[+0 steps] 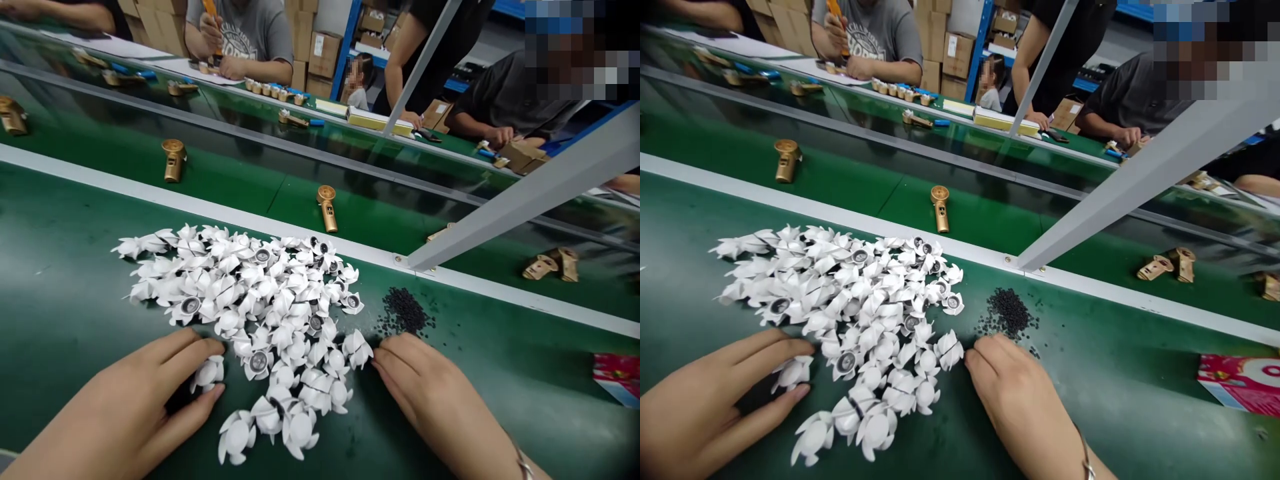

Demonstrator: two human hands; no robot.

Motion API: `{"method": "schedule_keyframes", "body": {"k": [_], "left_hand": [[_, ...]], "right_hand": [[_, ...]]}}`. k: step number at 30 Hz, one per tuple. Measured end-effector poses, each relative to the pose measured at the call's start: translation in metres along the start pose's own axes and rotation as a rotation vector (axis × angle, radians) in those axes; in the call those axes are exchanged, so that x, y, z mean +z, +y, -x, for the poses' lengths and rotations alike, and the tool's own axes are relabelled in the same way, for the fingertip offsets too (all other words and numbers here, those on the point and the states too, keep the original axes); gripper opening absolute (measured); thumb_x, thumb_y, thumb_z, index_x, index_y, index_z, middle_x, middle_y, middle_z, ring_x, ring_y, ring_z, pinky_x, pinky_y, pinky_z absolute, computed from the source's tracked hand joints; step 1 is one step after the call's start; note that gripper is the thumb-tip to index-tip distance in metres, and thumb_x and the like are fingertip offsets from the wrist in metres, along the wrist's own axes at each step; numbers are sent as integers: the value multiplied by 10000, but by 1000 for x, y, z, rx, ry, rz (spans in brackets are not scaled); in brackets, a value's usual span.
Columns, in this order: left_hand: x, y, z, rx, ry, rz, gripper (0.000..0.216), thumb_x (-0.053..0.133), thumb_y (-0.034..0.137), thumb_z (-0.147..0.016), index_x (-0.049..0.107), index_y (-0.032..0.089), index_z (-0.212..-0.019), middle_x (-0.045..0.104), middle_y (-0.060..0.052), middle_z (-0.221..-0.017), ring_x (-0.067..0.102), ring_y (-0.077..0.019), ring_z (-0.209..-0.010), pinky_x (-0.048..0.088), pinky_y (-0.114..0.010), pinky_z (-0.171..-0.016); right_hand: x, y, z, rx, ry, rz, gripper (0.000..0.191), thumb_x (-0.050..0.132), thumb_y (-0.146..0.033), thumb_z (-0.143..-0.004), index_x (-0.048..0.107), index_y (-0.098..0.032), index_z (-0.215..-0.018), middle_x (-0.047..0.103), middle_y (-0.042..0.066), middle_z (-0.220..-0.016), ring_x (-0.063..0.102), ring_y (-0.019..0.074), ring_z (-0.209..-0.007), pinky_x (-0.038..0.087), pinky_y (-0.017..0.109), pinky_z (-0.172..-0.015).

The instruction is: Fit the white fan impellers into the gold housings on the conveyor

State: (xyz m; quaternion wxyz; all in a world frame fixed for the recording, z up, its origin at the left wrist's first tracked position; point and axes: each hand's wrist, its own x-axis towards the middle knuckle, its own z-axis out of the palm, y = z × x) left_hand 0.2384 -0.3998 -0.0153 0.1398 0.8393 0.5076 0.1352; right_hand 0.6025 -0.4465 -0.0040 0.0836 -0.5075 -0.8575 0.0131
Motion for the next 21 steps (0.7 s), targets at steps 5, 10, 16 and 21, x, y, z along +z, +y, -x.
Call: {"method": "schedule_keyframes", "body": {"k": [5, 10, 16, 21], "left_hand": [[-12, 4, 5, -192, -123, 235, 343, 617, 451, -891, 614, 268, -1181, 675, -12, -863, 653, -174, -661, 545, -216, -575], [-18, 35, -4, -286, -60, 769, 337, 713, 439, -831, 627, 270, -1109, 687, -9, -857, 670, -172, -698, 561, -213, -575], [-14, 90, -38, -230, -101, 1238, 357, 866, 255, -718, 692, 230, -1028, 670, 19, -779, 646, -113, -724, 556, -183, -682], [-18, 101, -43, -209, -84, 1344, 299, 853, 166, -713, 697, 222, -962, 664, 32, -779, 607, -87, -703, 529, -160, -647]], "right_hand": [[9, 7, -1, -99, 13, 153, 261, 433, 4, -905, 651, -134, -867, 649, 109, -845, 598, 238, -704, 511, 367, -607], [-13, 6, -16, -43, 56, 71, 145, 432, -95, -973, 556, -165, -942, 598, 82, -865, 589, 186, -701, 502, 305, -592], [-58, -52, -63, -21, 13, -678, 167, 386, -103, -961, 452, -240, -894, 531, -29, -798, 525, 82, -645, 466, 176, -582], [-53, -59, -69, -2, 78, -742, 152, 413, -127, -968, 476, -251, -906, 518, -52, -772, 511, 72, -653, 445, 154, -592]]}}
